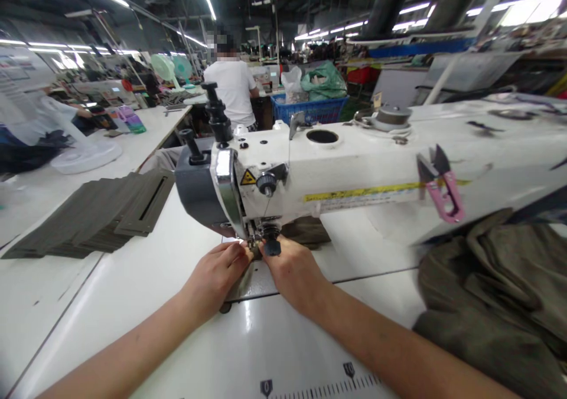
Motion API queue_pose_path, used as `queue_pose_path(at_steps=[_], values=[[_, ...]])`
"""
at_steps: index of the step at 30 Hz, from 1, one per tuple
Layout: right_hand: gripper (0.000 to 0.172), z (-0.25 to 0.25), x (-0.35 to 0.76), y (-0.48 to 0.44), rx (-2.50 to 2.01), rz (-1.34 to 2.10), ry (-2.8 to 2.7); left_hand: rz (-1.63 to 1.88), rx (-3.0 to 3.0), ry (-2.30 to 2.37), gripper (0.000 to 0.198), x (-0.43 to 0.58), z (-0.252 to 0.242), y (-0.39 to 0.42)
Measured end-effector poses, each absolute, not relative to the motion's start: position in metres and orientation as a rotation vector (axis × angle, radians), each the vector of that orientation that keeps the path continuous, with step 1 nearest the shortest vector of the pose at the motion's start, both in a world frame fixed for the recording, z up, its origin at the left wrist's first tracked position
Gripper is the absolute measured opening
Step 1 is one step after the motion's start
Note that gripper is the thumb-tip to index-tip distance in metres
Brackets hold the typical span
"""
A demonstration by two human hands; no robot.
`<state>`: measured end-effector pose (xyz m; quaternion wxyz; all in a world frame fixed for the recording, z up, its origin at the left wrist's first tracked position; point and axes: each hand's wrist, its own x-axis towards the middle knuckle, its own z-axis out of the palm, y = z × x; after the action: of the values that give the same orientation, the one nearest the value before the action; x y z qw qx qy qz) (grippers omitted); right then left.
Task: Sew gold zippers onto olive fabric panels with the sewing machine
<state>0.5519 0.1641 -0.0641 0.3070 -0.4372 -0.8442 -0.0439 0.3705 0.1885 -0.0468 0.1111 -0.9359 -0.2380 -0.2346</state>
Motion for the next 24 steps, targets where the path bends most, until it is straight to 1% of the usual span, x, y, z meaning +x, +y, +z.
queue_pose_path(at_steps=[8, 14, 16, 19, 20, 22, 24], values=[[0.027, -0.064, 0.551, 0.165, -1.162, -0.199, -2.261, -0.703, -2.702, -0.696, 0.028, 0.371, -0.050, 0.190], [0.027, -0.069, 0.546, 0.166, -1.201, -0.187, -2.201, -0.671, -2.735, -0.810, 0.026, 0.370, -0.050, 0.187], [0.025, -0.069, 0.547, 0.167, -1.200, -0.149, -2.190, -0.671, -2.740, -0.824, 0.025, 0.369, -0.052, 0.188], [0.014, -0.063, 0.555, 0.169, -1.206, -0.062, -2.238, -0.684, -2.741, -0.836, 0.021, 0.365, -0.055, 0.192], [0.013, -0.059, 0.560, 0.170, -1.251, -0.081, -2.252, -0.691, -2.740, -0.835, 0.019, 0.364, -0.055, 0.193], [0.018, -0.049, 0.571, 0.167, -1.465, -0.217, -2.239, -0.731, -2.728, -0.806, 0.020, 0.363, -0.051, 0.190], [0.011, -0.041, 0.577, 0.157, -1.741, -0.359, -2.210, -0.774, -2.717, -0.770, 0.021, 0.365, -0.042, 0.178]])
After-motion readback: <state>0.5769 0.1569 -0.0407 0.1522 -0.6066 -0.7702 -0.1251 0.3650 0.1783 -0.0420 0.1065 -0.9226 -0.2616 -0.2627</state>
